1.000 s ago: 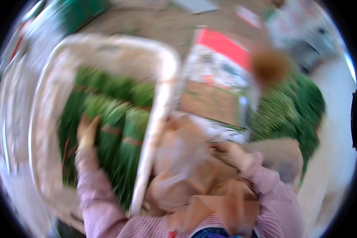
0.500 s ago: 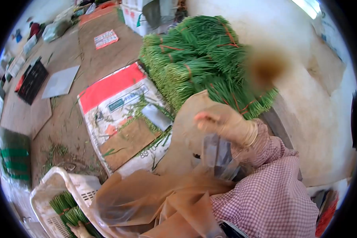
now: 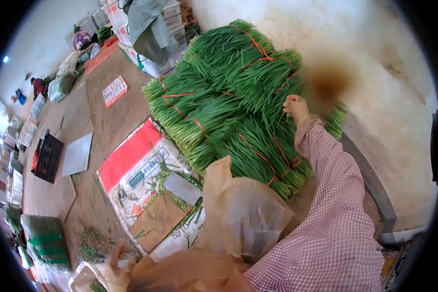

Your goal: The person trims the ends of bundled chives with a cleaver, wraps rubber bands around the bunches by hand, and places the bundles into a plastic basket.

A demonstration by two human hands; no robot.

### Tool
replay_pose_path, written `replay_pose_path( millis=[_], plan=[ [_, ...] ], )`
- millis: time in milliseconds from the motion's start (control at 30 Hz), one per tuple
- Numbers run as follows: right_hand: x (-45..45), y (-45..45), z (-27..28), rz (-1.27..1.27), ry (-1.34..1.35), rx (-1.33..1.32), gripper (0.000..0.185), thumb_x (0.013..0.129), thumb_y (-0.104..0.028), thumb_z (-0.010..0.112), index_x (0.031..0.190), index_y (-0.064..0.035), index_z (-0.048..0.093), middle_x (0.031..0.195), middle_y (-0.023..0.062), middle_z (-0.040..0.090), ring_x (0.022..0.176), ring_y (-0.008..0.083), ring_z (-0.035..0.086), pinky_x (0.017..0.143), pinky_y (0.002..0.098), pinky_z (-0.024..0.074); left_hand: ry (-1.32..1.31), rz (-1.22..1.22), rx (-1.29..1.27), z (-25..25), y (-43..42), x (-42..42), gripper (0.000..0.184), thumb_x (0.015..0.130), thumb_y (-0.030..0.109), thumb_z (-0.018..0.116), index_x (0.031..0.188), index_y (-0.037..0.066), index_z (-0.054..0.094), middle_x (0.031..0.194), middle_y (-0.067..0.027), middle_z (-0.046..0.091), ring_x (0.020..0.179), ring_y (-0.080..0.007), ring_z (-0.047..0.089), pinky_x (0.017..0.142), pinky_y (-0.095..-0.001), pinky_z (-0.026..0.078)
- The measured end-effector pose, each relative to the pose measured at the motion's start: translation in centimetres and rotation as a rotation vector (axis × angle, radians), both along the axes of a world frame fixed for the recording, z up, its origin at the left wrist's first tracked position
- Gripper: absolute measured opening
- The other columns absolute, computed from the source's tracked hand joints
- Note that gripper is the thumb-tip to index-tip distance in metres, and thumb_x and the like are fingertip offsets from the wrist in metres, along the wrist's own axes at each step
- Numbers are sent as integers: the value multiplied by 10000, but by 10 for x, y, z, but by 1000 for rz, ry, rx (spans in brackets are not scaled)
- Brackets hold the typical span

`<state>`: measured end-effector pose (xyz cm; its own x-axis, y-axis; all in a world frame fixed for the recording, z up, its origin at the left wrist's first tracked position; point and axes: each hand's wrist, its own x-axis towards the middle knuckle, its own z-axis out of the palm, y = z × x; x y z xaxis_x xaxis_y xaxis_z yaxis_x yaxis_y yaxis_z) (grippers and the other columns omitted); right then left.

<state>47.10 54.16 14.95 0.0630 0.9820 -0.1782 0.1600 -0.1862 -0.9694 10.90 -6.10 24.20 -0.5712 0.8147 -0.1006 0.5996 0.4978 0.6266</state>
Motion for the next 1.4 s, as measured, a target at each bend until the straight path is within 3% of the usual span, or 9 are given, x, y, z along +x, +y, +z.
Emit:
replay_pose_path(
  millis=[100, 200, 333, 533, 733, 933, 1167, 1300, 1400],
  plan=[
    [-4, 74, -13, 60, -426, 346, 342, 901, -198, 561, 1188, -11, 565, 1053, 157, 653, 909, 279, 644, 782, 365, 511, -86, -170, -135, -13, 50, 16, 585, 800, 257, 749, 1277, 2, 529, 1041, -141, 660, 1002, -229, 631, 882, -337, 487],
    [-35, 97, 31, -51, -638, 326, 699, 877, -360, 598, 1413, 10, 344, 1330, 248, 501, 1215, 357, 510, 1027, 388, 396, -270, -134, -407, -40, 73, 15, 624, 817, 235, 700, 1349, 23, 453, 1304, -216, 501, 1135, -307, 568, 950, -366, 476],
    [-81, 130, 35, -48, -710, 4, 1094, 762, -545, 673, 1443, 100, 111, 1417, 304, 372, 1317, 368, 401, 1096, 391, 309, -119, -293, -258, -61, 104, 23, 526, 788, 192, 707, 1248, 0, 539, 1125, -185, 614, 1036, -293, 604, 861, -367, 490],
    [-91, 143, 30, -89, -857, -133, 995, 785, -323, 676, 1475, 6, 38, 1421, 273, 380, 1302, 352, 425, 1089, 383, 338, -88, -338, -300, -53, 140, 29, 467, 796, 196, 697, 1201, -1, 576, 1120, -203, 625, 1048, -361, 590, 926, -405, 447],
    [-26, 104, 52, -92, -645, 59, 681, 747, -31, 583, 1396, 15, 382, 1151, 196, 624, 1083, 287, 601, 918, 302, 434, -185, -283, -248, -62, 124, 2, 535, 838, 275, 685, 1269, 1, 528, 1120, -206, 632, 1031, -324, 614, 885, -385, 479],
    [-28, -29, 85, 268, -6, 601, 704, 615, 108, 449, 1313, 33, 488, 1125, 88, 610, 1045, 175, 567, 927, 258, 416, -184, -127, 172, -7, 164, 8, 500, 808, 101, 669, 1279, -4, 535, 1198, -161, 621, 1126, -247, 593, 973, -348, 449],
    [-117, -216, 145, 842, -94, 855, 743, 680, 126, 472, 1389, -86, 418, 1271, 175, 564, 1163, 275, 561, 1008, 317, 413, -426, -98, 834, 76, 196, 17, 636, 878, 300, 660, 1358, -38, 415, 1316, -160, 517, 1286, -238, 432, 1065, -342, 332],
    [-170, -313, 116, 1209, 47, 1186, 776, 712, 80, 517, 1442, -87, 311, 1231, 247, 551, 1111, 382, 568, 937, 406, 472, -1008, -48, 1040, 52, 158, 0, 623, 864, 347, 674, 1336, 19, 433, 1198, -117, 583, 1026, -241, 610, 896, -379, 512],
    [-204, -369, 92, 1504, 77, 1156, 822, 747, -22, 583, 1475, -74, 206, 1194, 271, 554, 1037, 400, 584, 895, 430, 487, -1010, 309, 1097, 24, 103, -1, 531, 834, 208, 698, 1284, 40, 473, 1108, -110, 612, 953, -242, 633, 776, -371, 562]
  ],
)
